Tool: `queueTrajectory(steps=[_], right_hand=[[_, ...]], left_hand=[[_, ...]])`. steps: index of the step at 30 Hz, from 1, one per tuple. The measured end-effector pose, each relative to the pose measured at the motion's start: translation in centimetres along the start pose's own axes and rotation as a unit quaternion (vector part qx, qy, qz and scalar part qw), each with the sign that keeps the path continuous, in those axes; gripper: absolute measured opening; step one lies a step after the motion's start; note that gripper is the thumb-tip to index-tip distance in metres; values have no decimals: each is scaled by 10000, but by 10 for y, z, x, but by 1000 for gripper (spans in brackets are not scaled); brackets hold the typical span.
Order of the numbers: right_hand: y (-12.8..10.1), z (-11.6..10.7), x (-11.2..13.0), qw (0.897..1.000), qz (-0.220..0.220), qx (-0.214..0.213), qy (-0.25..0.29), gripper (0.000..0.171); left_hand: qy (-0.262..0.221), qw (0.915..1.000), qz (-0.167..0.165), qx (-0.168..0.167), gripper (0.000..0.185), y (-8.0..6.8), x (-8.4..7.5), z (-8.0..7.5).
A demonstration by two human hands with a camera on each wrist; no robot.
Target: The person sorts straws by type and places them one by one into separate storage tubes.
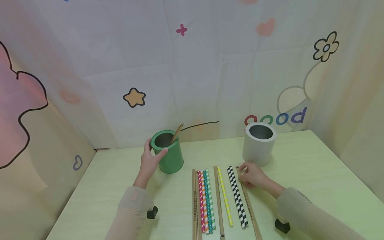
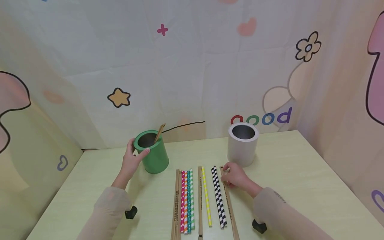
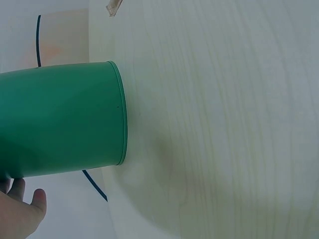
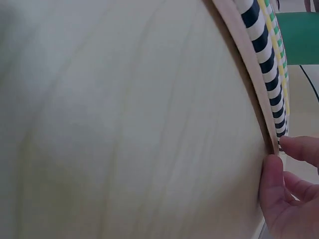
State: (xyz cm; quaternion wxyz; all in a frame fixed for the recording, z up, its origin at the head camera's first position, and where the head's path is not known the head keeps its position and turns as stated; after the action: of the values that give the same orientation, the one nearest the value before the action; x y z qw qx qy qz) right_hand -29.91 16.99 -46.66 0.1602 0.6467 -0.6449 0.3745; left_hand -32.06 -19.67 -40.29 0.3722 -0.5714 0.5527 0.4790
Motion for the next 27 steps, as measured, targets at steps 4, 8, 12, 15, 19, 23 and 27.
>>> queueTrajectory(steps=[4,8,12,15,19,23,27], right_hand=[[0,1,3,9994,-99,-158,-283,35],[-1,3,6,9980,-176,-217,-575,34],[-1,3,8,9963,-221,-261,-791,34],[0,3,7,9955,-226,-295,-873,34],[2,2,7,9948,-233,-324,-939,36],[1,2,8,9946,-183,-314,-972,39],[1,0,10,9949,-112,-263,-970,40]], left_hand=[[4,10000,-18,-6,89,0,1,0],[10,10000,-13,-8,89,0,1,0],[-1,10000,21,-10,88,0,0,0],[-11,10000,15,-16,89,0,-1,0],[-13,10000,-22,-33,90,0,-1,0],[-12,10000,-39,-31,90,0,-1,0],[-15,10000,-31,-34,90,0,-1,0]])
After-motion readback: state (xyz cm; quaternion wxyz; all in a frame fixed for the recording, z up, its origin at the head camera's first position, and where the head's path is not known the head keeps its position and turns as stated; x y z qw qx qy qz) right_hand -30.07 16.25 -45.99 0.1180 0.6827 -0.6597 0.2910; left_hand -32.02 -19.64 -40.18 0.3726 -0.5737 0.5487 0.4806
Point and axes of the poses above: each hand's wrist, its own y-axis towards the middle knuckle, its own z-axis out of the palm, x = y × z, the point moved 4 cm from there along y, towards the middle knuckle, and after that the axes turned 8 degrees about -y, right-handed, at the moved point
